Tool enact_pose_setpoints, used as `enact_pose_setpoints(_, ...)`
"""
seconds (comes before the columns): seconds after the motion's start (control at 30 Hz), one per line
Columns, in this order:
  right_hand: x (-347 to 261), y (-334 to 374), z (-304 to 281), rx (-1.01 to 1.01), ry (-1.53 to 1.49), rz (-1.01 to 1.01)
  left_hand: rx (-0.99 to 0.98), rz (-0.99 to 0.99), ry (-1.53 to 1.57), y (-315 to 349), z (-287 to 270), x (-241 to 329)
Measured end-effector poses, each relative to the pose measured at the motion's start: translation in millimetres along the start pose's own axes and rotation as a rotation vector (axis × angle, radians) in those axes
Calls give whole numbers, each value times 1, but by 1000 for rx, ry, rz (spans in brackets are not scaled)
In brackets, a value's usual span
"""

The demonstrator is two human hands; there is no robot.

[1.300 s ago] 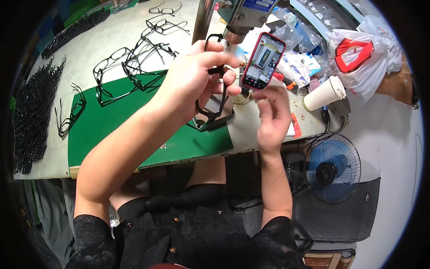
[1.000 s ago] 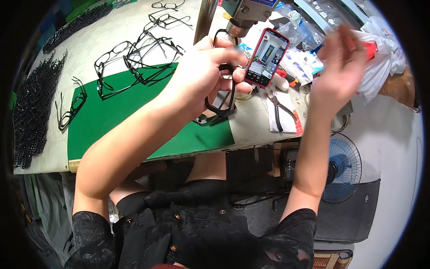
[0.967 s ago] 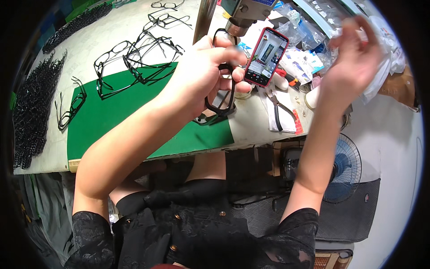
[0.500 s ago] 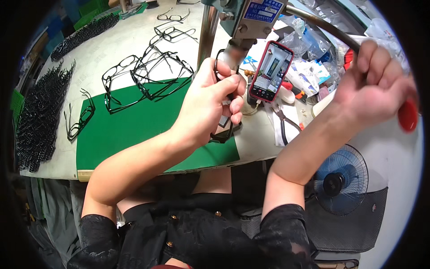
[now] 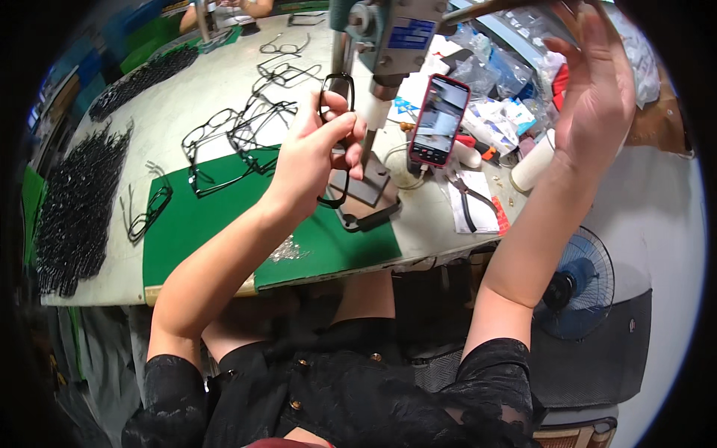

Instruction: The person assembles eyeglasses by inserting small metal components into the frame arms and then using a vertical press to secure them. The person repeats this process for multiple frames, handling each one individually and stacking the finished units.

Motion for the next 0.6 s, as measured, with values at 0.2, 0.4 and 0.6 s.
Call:
enact_pose_setpoints(0.2,42,103,45,-513,160,423,-81,308,-569,65,-38,5)
enact_pose_setpoints(0.4,56,153,102,-612,-410,723,-83,386,-774,91,-57,6)
enact_pose_setpoints(0.6,62,187,110,-590,-377,807,-142,381,-929,107,-82,-7)
Point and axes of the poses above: each hand's wrist, its own y-axis away from the middle knuckle, its own z-axis out of the palm, x = y × z, the point moved 2 cm from there along -y, towards the middle knuckle, and after that the axes turned 9 degrees about -y, right-handed, at the moved point
